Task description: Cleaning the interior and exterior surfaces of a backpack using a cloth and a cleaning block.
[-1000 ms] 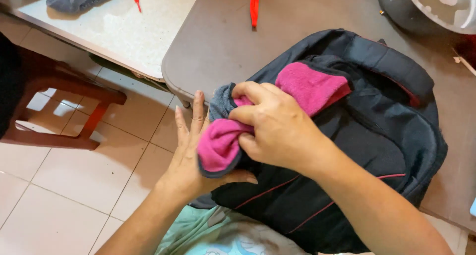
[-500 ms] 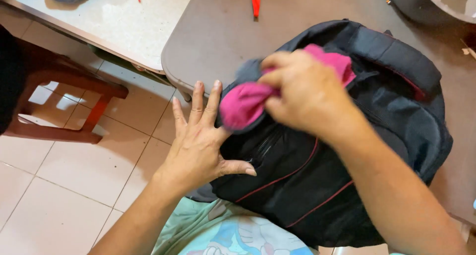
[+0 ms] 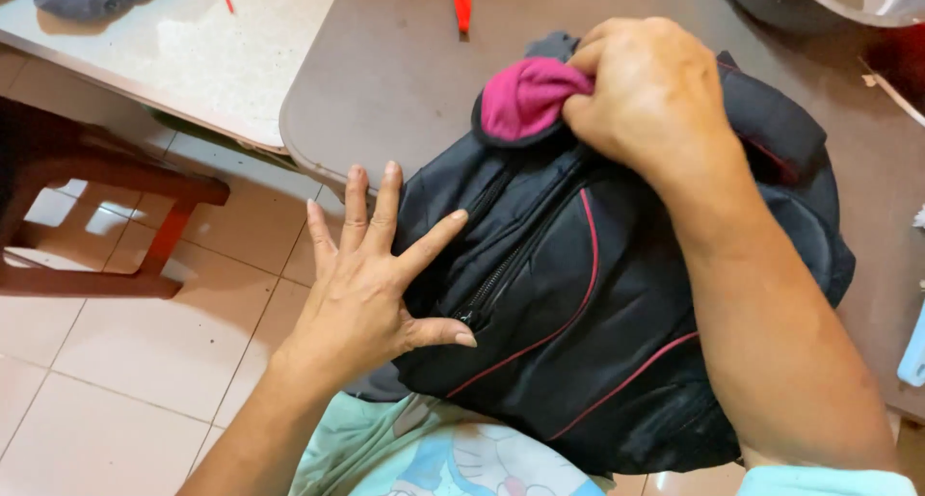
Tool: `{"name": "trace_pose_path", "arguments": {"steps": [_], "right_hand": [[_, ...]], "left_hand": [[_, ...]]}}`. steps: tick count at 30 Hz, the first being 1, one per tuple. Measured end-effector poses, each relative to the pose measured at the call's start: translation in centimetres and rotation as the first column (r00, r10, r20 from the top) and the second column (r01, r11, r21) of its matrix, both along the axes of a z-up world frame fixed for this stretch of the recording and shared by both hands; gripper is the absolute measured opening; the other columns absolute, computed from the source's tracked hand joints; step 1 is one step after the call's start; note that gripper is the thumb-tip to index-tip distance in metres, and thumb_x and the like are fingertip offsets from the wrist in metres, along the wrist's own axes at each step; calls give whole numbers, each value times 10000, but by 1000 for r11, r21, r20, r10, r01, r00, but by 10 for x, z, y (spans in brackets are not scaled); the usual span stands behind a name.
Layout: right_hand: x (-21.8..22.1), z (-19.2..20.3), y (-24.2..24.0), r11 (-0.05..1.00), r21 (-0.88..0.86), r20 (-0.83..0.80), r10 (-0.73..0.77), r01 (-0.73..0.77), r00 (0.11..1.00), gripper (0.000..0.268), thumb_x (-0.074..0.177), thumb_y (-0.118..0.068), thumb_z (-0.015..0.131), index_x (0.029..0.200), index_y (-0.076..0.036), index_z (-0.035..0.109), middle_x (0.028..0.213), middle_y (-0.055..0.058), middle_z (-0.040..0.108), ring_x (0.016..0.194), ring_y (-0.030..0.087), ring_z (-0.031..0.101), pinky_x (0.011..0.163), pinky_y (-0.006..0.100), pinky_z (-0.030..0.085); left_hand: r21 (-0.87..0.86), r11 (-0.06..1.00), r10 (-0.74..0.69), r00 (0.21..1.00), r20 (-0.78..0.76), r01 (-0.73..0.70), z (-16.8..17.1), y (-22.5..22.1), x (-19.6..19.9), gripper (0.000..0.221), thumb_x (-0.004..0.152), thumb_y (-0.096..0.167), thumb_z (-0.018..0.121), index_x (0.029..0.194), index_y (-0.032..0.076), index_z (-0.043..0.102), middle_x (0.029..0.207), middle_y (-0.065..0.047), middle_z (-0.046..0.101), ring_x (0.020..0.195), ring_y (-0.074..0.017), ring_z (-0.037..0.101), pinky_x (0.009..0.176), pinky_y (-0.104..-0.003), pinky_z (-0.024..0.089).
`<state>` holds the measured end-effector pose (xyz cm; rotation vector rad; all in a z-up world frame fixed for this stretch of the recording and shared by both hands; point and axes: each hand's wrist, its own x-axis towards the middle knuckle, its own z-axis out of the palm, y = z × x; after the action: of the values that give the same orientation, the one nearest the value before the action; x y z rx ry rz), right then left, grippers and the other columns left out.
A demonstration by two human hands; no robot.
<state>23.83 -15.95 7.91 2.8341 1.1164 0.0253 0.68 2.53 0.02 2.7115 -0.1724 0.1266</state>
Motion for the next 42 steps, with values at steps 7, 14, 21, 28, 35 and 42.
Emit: {"name": "trace_pose_path", "arguments": {"steps": [7, 14, 21, 28, 35, 42], "right_hand": [[-86, -4, 27, 849, 419, -167, 420, -322, 892, 219, 687, -182, 660, 839, -117, 805, 1002, 54, 756, 843, 319, 664, 750, 456, 537], [2, 5, -10, 978, 210, -84, 7, 11, 996, 243, 777, -253, 620, 932, -194, 798, 983, 87, 733, 900, 420, 663, 719, 527, 491], [-2, 29, -36, 531, 832, -328, 232, 163, 916, 204, 979, 80, 639, 950, -110, 571, 921, -59, 525, 867, 55, 463, 715, 249, 409], [-66, -13, 5, 795, 542, 93, 264, -271, 960, 443, 671, -125, 609, 1091, -31, 715, 1019, 170, 699, 911, 396, 618, 812, 480, 478], [-109, 28, -4, 591, 658, -295, 772, -467, 562, 106, 569, -153, 531, 644, -83, 558, 626, 84, 579, 611, 368, 509, 633, 457, 409], [-26, 11, -23, 703, 704, -142, 279, -102, 950, 193, 890, -4, 521, 1059, -37, 607, 985, 102, 610, 886, 240, 515, 794, 400, 425]], "left_hand": [[3, 1000, 15, 999, -33, -15, -11, -3, -1, 1269, 586, 938, 733, 1604, 287, 346, 1685, -251, 92, 1509, -537, -122, 1051, -851, 26], [41, 999, -12, 1000, 11, 11, 13, 5, -3, 956, 737, 843, 611, 1550, 365, 455, 1666, -262, 215, 1523, -543, 121, 1004, -868, 154], [-122, 989, 124, 936, 329, -88, 27, 33, 45, 351, 1023, 296, 679, 1292, 72, 692, 1397, -119, 655, 1408, -422, 530, 1117, -759, 232], [-410, 912, 117, 971, 209, -21, -1, 35, 89, 62, 938, 178, 712, 918, 128, 743, 1067, -8, 768, 1240, -227, 689, 1148, -531, 293], [-428, 903, 102, 956, 277, 27, 2, 40, 87, 76, 936, 71, 757, 865, 46, 741, 942, -79, 765, 1055, -263, 736, 999, -404, 466], [-451, 892, 120, 956, 267, 14, 5, 38, 89, 95, 957, 82, 719, 877, 42, 750, 927, -77, 749, 1068, -260, 728, 1034, -455, 450]]}}
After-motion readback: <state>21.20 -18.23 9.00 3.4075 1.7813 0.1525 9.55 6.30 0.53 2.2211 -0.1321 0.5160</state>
